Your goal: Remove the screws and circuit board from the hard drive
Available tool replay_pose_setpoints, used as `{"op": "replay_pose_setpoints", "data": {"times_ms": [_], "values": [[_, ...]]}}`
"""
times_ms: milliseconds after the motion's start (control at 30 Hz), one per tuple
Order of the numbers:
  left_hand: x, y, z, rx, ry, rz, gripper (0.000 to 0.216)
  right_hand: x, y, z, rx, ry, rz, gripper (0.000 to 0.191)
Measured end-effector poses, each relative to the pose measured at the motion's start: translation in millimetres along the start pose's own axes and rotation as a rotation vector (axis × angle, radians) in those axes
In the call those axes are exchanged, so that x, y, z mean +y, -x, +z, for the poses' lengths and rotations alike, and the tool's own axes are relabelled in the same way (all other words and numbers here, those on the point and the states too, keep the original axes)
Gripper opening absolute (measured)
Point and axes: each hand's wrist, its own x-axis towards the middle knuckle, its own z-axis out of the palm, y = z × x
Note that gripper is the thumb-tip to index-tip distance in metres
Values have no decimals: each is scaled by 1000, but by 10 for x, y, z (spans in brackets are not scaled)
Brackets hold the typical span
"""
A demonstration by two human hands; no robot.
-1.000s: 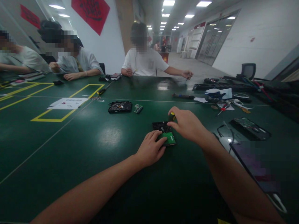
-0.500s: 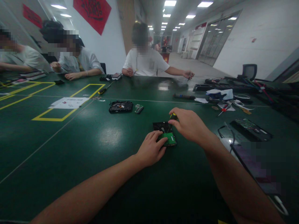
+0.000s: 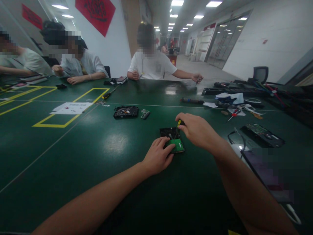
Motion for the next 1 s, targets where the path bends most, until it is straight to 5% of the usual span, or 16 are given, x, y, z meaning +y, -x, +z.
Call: {"op": "replay_pose_setpoints", "data": {"times_ms": [600,867,1000], "values": [[-13,10,25,13,-1,-1,40,-55,50,-147,-54,-11,37,27],[-15,10,21,6,-2,1,39,-137,26,-160,7,232,196,36],[-5,6,7,12,2,-5,39,-115,27,-160,-8,166,127,28]]}}
